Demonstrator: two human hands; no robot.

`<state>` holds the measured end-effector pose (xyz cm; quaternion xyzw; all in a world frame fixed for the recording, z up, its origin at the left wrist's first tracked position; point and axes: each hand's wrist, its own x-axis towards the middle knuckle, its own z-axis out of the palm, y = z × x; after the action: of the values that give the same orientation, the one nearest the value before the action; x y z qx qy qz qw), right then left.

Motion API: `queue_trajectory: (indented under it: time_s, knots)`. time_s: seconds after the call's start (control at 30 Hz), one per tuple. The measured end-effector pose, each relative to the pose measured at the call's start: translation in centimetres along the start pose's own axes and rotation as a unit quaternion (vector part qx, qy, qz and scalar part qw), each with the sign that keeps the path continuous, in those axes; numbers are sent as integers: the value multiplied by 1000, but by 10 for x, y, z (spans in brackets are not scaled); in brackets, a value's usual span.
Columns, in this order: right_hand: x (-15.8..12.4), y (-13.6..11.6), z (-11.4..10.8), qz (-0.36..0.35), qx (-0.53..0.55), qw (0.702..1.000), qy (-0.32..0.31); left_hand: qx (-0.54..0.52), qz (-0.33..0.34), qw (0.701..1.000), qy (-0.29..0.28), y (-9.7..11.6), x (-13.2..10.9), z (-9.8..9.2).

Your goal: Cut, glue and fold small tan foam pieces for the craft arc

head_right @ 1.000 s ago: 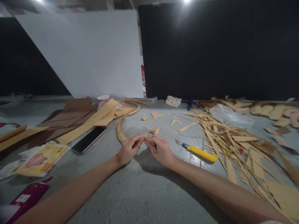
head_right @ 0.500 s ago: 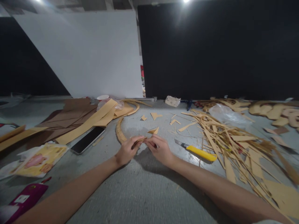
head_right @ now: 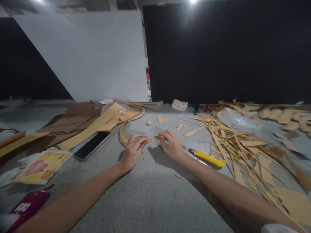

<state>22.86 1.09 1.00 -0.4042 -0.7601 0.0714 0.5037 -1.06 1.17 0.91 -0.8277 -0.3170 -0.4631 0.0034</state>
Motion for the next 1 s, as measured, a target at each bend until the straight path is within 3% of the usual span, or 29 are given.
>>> queue_trajectory:
  time_s: [0.1, 0.23, 0.3, 0.37, 0.5, 0.77, 1.0]
  knots:
    - [3, 20, 0, 37, -109, 993, -17, 69, -43, 997, -19, -3, -1, 0]
    - [1, 34, 7, 64, -181, 976, -100, 157, -137, 976, -58, -7, -6, 1]
    - [-1, 36, 11, 67, -182, 972, -131, 137, -148, 976, -79, -6, -6, 1]
    - [-2, 36, 12, 71, -181, 971, -142, 72, -117, 983, -119, -3, -5, 1]
    - [-2, 37, 11, 93, -193, 967, -137, -21, -63, 979, -191, 1, -5, 4]
    - [2, 31, 9, 94, -109, 984, -104, -49, -166, 981, -91, -12, 0, 7]
    - [-3, -6, 11, -6, -53, 997, -47, -192, -293, 922, -163, 9, 10, -1]
